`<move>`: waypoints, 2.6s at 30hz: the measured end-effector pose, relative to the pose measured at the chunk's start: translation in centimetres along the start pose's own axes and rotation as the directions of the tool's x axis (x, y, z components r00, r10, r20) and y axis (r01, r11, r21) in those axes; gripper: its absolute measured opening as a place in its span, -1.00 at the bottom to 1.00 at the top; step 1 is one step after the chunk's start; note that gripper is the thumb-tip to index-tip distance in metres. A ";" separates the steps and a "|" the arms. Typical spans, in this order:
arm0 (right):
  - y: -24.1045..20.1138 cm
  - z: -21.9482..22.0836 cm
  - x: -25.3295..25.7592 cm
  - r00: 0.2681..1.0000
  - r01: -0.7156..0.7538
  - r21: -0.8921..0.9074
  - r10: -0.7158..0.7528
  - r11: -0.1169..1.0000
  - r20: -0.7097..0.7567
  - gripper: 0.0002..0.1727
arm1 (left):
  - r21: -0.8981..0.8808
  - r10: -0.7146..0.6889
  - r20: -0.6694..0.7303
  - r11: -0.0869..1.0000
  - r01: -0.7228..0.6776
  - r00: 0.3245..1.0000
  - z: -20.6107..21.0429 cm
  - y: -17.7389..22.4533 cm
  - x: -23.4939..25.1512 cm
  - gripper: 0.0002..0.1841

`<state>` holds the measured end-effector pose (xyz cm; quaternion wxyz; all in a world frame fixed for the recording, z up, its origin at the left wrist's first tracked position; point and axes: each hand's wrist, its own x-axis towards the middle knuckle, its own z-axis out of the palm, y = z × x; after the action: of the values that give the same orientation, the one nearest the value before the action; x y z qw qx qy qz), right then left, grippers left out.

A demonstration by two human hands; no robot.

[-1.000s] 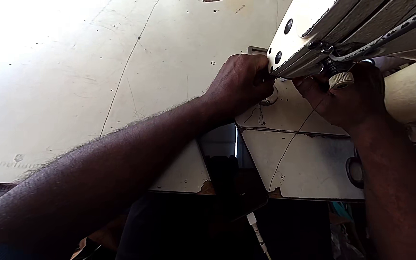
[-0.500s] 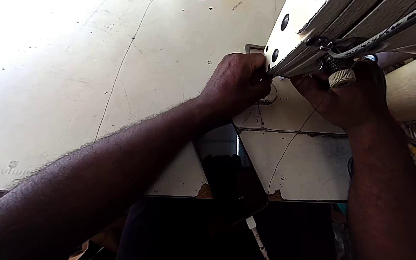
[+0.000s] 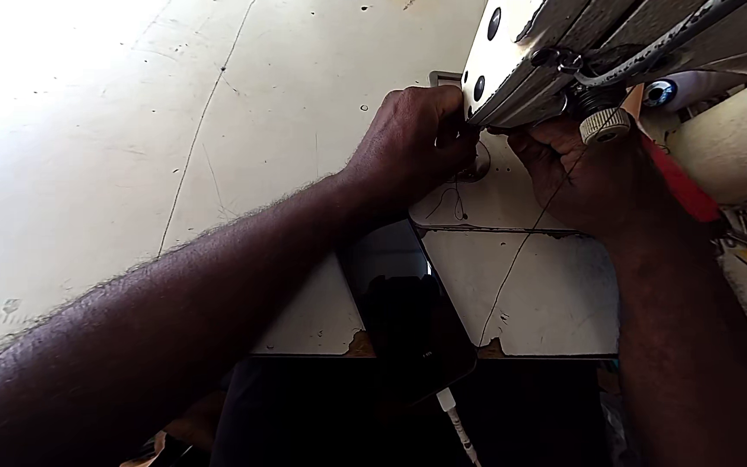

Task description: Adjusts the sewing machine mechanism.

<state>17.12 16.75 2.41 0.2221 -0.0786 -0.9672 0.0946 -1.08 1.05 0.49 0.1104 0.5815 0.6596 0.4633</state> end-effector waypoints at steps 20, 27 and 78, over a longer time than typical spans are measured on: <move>-0.7 0.6 0.2 0.996 0.015 -0.045 -0.019 0.999 -0.082 -0.58 | -0.003 -0.013 -0.004 1.000 0.013 1.000 0.1 0.0 0.0 -0.83; -0.3 0.8 0.3 0.998 -0.014 -0.048 0.011 0.999 -0.062 -0.57 | 0.000 -0.016 -0.006 1.000 0.016 1.000 0.0 0.1 0.0 -0.83; 1.0 -2.3 -1.3 0.993 -0.078 -0.076 0.084 0.994 0.083 -0.54 | -0.021 -0.031 0.007 0.999 0.031 0.999 0.0 0.2 -0.1 -0.85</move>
<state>19.40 17.86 3.71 0.1729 -0.1218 -0.9748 0.0715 -0.97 0.95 0.59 0.1261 0.5715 0.6632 0.4665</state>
